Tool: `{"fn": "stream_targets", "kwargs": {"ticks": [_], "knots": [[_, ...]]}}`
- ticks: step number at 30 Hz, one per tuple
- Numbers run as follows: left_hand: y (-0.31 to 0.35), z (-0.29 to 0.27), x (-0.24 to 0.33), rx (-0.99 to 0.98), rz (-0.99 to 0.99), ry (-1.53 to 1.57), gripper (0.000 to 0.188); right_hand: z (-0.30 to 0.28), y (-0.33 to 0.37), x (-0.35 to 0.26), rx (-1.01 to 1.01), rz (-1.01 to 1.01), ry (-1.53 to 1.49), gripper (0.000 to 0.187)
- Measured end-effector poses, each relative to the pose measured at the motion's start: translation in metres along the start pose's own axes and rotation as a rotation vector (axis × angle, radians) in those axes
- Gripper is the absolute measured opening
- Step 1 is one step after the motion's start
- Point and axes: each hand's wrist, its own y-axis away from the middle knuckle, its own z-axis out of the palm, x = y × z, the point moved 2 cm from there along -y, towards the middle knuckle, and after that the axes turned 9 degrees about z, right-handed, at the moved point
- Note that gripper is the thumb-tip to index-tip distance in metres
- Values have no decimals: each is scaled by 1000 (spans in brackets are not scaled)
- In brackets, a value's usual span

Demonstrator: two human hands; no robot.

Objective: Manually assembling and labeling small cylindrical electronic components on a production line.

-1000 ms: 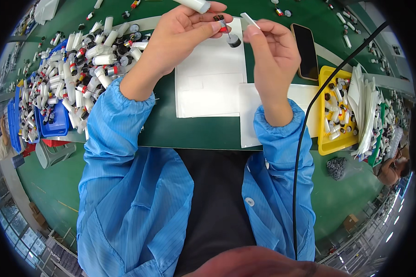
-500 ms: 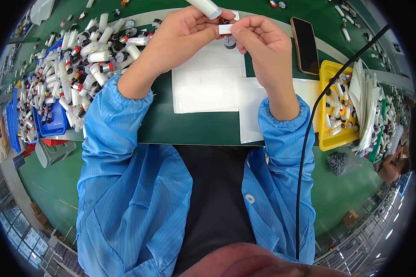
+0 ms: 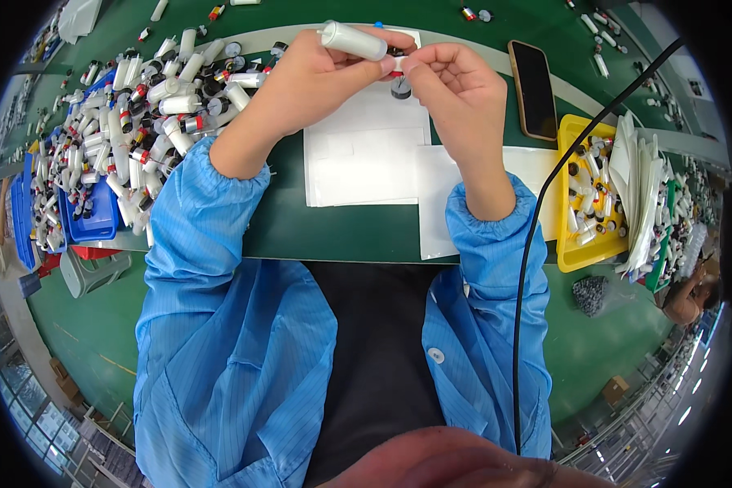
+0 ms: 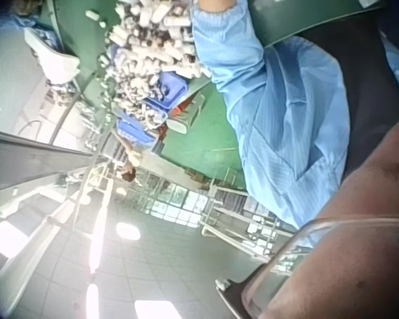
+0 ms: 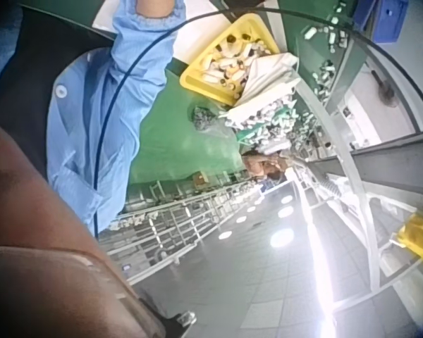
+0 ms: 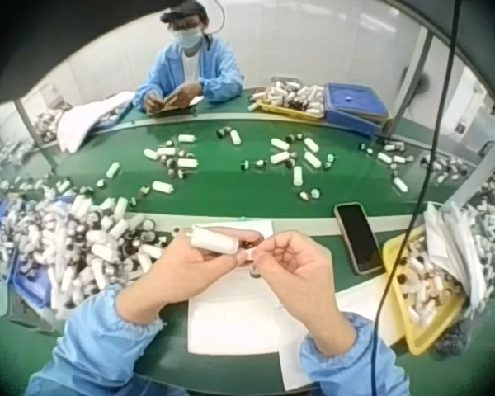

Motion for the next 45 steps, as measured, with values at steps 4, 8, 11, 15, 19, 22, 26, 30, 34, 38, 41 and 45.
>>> {"fn": "stream_targets", "kwargs": {"ticks": [4, 8, 11, 15, 19, 22, 26, 30, 34, 38, 41, 45], "knots": [[1, -7, -3, -17, 12, 68, 27, -4, -1, 2, -98, 19, -52, 12], [-5, -6, 20, -95, 58, 226, 31, -14, -11, -2, -199, 49, -167, 32], [0, -3, 28, -174, 88, 286, 37, -8, -8, 1, -305, 381, -434, 27], [-10, -29, 58, -171, 69, 10, 30, -4, -10, 15, -429, 451, -573, 23], [-52, -84, 69, -62, 90, -468, 22, -13, -13, 20, -211, 370, -389, 15], [-76, -147, 27, -29, -114, -836, 35, 4, -12, 20, -196, 380, -359, 10], [-92, -171, -47, -310, -104, -1012, 49, 5, -9, 30, -180, 329, -119, 9], [-131, -221, -61, -132, -356, -1072, 59, 6, -8, 40, -210, 192, 40, 13], [-144, -293, -101, -137, -498, -1344, 119, 9, -9, 42, -234, 184, 147, 14], [-158, -321, -103, -225, -660, -1215, 134, 8, -9, 42, -237, 214, 184, 14], [-161, -341, -122, -267, -633, -1219, 129, 9, -10, 43, -245, 226, 144, 14], [-176, -322, -121, -264, -711, -1023, 109, 6, -10, 46, -217, 228, 146, 13]]}}
